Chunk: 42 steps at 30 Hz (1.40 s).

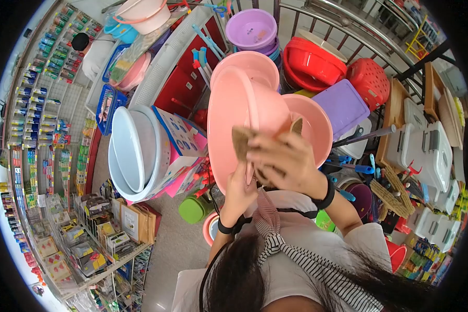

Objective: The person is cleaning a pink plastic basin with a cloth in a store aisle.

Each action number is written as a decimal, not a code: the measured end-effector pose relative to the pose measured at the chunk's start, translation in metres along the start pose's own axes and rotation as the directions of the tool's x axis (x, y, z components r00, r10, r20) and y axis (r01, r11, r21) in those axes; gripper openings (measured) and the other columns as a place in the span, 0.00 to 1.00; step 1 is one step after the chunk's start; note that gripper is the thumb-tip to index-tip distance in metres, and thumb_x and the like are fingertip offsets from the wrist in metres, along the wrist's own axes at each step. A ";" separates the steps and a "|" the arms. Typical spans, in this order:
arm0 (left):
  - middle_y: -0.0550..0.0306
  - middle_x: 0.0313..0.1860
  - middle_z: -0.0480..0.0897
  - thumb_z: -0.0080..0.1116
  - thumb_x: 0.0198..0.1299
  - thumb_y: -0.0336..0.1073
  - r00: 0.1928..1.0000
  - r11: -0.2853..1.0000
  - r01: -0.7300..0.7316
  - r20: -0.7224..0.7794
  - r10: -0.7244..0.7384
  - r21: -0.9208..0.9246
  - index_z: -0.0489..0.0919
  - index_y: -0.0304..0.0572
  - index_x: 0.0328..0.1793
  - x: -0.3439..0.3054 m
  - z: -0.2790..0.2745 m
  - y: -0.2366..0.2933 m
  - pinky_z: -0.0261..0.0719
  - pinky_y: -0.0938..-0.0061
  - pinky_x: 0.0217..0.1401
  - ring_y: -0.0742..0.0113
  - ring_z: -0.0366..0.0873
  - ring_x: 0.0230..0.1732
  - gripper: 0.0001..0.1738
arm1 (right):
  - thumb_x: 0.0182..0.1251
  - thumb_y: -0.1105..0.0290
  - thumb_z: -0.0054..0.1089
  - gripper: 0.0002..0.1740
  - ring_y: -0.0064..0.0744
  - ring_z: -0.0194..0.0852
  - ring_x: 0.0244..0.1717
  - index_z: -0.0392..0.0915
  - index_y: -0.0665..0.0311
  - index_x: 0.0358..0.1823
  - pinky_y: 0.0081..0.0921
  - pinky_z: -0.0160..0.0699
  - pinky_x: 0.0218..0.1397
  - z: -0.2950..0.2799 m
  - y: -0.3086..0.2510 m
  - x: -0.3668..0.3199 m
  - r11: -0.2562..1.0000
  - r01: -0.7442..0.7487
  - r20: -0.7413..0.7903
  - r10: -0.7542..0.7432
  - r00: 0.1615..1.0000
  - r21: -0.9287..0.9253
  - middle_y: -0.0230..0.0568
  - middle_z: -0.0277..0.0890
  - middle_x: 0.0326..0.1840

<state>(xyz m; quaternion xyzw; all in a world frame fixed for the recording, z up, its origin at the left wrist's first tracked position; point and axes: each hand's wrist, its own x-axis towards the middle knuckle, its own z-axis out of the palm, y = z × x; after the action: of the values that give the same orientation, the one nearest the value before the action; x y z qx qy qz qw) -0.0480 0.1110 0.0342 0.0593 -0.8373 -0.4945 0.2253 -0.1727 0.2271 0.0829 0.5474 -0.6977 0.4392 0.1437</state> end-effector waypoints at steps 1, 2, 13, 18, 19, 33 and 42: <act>0.43 0.38 0.81 0.57 0.52 0.18 0.995 0.995 0.095 -0.007 -0.096 -0.022 0.69 0.35 0.67 0.001 0.001 0.003 0.78 0.68 0.45 0.54 0.83 0.40 0.32 | 0.43 0.74 0.69 0.21 0.33 0.68 0.30 0.85 0.54 0.44 0.29 0.74 0.34 -0.003 0.005 0.008 0.996 -0.080 -0.032 0.081 0.996 0.030 0.31 0.82 0.51; 0.43 0.42 0.82 0.60 0.54 0.19 0.982 0.981 0.190 -0.013 -0.190 -0.044 0.70 0.34 0.66 0.002 0.001 0.007 0.78 0.67 0.49 0.52 0.83 0.44 0.30 | 0.43 0.74 0.69 0.21 0.33 0.68 0.30 0.85 0.54 0.44 0.29 0.74 0.34 -0.001 0.011 0.012 0.996 -0.082 -0.032 0.083 0.996 0.031 0.31 0.82 0.51; 0.42 0.44 0.81 0.57 0.57 0.18 0.970 0.968 0.245 0.028 -0.243 -0.050 0.69 0.34 0.68 -0.002 -0.002 0.007 0.79 0.72 0.46 0.56 0.83 0.42 0.30 | 0.47 0.74 0.70 0.17 0.33 0.70 0.30 0.85 0.54 0.43 0.28 0.72 0.32 -0.010 0.012 0.016 0.994 -0.102 0.001 0.102 0.995 0.034 0.34 0.82 0.48; 0.41 0.50 0.81 0.56 0.57 0.18 0.949 0.955 0.295 0.105 -0.296 0.023 0.69 0.35 0.68 -0.008 -0.001 0.007 0.80 0.71 0.52 0.55 0.84 0.50 0.30 | 0.54 0.75 0.69 0.14 0.35 0.71 0.33 0.84 0.58 0.44 0.28 0.72 0.36 -0.004 0.029 0.015 0.900 -0.416 -0.199 0.434 0.878 0.129 0.39 0.83 0.45; 0.42 0.51 0.81 0.56 0.57 0.18 0.969 0.970 0.242 0.056 -0.240 -0.034 0.69 0.35 0.68 -0.005 -0.003 0.005 0.79 0.71 0.52 0.56 0.83 0.51 0.29 | 0.53 0.75 0.69 0.14 0.34 0.70 0.34 0.84 0.60 0.44 0.27 0.72 0.37 -0.005 0.020 0.010 0.924 -0.353 -0.135 0.372 0.919 0.146 0.39 0.83 0.46; 0.47 0.47 0.83 0.60 0.58 0.20 0.975 0.976 0.206 -0.065 -0.210 -0.070 0.70 0.35 0.68 0.001 -0.014 -0.002 0.77 0.75 0.51 0.64 0.82 0.44 0.29 | 0.48 0.74 0.68 0.17 0.36 0.71 0.35 0.83 0.59 0.43 0.28 0.77 0.40 0.012 0.013 0.001 0.949 -0.312 -0.134 0.314 0.940 0.036 0.33 0.83 0.50; 0.49 0.61 0.73 0.43 0.42 0.29 0.930 0.703 0.200 -0.093 -0.356 -0.683 0.63 0.25 0.71 -0.009 -0.012 -0.007 0.64 0.74 0.67 0.64 0.71 0.62 0.42 | 0.46 0.73 0.67 0.17 0.32 0.73 0.33 0.82 0.54 0.41 0.28 0.77 0.37 0.013 0.020 0.001 0.989 -0.148 0.058 0.149 0.987 -0.010 0.28 0.82 0.48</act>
<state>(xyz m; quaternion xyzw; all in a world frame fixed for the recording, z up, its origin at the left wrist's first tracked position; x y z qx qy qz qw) -0.0356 0.1009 0.0301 0.1557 -0.5581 -0.7775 0.2443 -0.1871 0.2167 0.0664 0.5060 -0.7418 0.4305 0.0917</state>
